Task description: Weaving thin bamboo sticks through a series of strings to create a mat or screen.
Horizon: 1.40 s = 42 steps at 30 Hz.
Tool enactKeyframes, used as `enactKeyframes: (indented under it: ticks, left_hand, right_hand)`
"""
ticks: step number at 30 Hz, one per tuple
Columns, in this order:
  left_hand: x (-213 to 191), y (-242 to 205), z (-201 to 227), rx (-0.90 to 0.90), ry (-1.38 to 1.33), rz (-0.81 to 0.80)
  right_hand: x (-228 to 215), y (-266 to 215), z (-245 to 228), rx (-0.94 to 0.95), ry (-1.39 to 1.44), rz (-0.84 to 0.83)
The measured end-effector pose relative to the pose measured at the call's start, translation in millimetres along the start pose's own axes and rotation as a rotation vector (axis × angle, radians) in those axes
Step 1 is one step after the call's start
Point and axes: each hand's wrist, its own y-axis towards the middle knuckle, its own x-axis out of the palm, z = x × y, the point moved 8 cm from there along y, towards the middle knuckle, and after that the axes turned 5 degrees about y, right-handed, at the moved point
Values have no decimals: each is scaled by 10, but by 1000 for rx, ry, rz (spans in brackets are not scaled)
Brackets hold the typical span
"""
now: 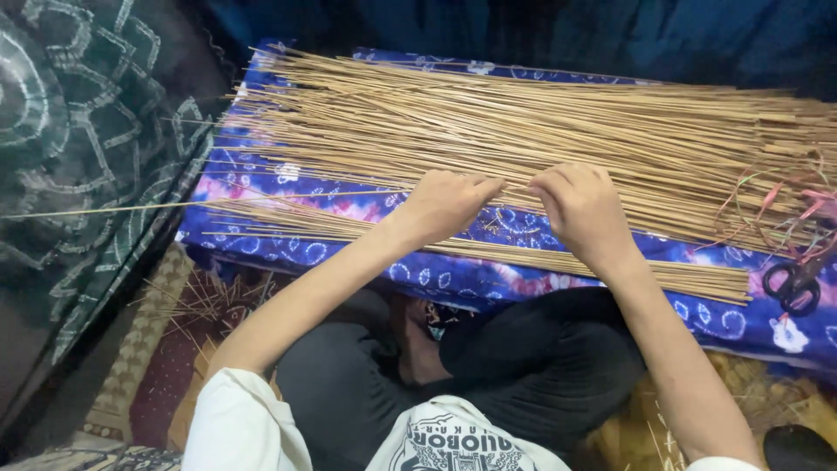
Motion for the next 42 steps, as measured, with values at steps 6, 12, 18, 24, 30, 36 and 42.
enactKeyframes:
  ticks: [6, 12, 18, 24, 30, 36, 42]
  left_hand:
    - [87, -56, -40, -36, 6, -71]
    - [203, -25, 32, -33, -91, -140]
    - [61, -55, -220, -103, -134, -71]
    - [12, -55, -219, -85, -187, -84]
    - [256, -38, -158, -125, -193, -162]
    - [-17, -50, -27, -88, -346, -192]
    - [12, -60, -157, -171, -338, -257]
  right_hand:
    - [225, -126, 25, -3, 42, -180]
    - [163, 38, -246, -28, 172, -197]
    - [176, -32, 80, -1, -86, -174]
    - [146, 50, 29, 29, 165, -231]
    - [293, 41, -45, 0, 210, -259]
    - [234, 43, -146, 11, 364, -274]
    - [253, -69, 119, 71, 390, -278]
